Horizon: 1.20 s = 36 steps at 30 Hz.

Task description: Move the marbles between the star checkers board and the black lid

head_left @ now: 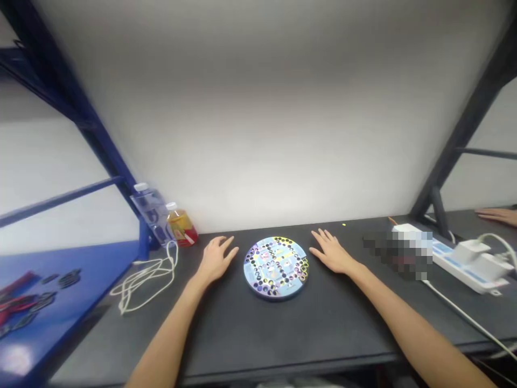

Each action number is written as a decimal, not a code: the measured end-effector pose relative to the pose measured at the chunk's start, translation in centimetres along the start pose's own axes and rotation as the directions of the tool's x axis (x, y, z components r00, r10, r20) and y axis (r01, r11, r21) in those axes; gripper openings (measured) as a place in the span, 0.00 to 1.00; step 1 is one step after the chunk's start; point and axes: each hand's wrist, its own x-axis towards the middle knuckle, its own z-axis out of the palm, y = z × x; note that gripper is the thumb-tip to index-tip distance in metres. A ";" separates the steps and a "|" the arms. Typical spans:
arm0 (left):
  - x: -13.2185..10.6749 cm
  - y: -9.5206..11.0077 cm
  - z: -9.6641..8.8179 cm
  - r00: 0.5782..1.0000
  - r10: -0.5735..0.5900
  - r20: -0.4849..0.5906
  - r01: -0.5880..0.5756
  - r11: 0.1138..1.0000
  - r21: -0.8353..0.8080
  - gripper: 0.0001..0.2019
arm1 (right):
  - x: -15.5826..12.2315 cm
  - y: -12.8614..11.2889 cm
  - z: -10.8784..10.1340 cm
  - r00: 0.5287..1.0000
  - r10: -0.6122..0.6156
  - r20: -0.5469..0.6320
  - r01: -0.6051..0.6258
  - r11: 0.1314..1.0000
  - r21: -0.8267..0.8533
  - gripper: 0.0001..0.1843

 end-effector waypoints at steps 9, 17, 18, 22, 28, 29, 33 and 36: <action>0.1 -0.1 1.9 0.960 -0.061 0.272 0.029 0.992 0.120 0.35 | 0.5 1.3 1.4 0.996 0.033 0.083 -0.028 0.997 -0.069 0.43; 0.1 -0.2 1.8 0.962 -0.050 0.268 0.019 0.993 0.115 0.36 | 0.5 1.4 1.4 0.997 0.035 0.075 -0.033 0.999 -0.033 0.42; 0.1 -0.2 1.8 0.962 -0.050 0.269 0.019 0.993 0.115 0.36 | 0.6 1.4 1.4 0.996 0.036 0.076 -0.034 0.999 -0.031 0.42; 0.0 -0.1 1.8 0.963 -0.045 0.265 0.016 0.994 0.112 0.36 | 0.6 1.4 1.4 0.996 0.041 0.079 -0.039 0.999 -0.029 0.42; 0.1 -0.3 1.9 0.963 -0.047 0.266 0.014 0.992 0.125 0.35 | 0.5 1.2 1.2 0.997 0.034 0.071 -0.032 0.999 -0.022 0.42; 0.1 -0.3 1.9 0.963 -0.048 0.266 0.014 0.992 0.128 0.35 | 0.5 1.2 1.2 0.997 0.036 0.070 -0.035 0.999 -0.022 0.42; 0.1 -0.2 1.8 0.962 -0.053 0.268 0.019 0.992 0.127 0.35 | 0.5 1.2 1.1 0.997 0.034 0.068 -0.032 0.999 -0.034 0.42; 0.1 -0.2 1.7 0.963 -0.048 0.266 0.015 0.992 0.125 0.35 | 0.5 1.2 1.0 0.997 0.032 0.070 -0.030 0.999 -0.029 0.42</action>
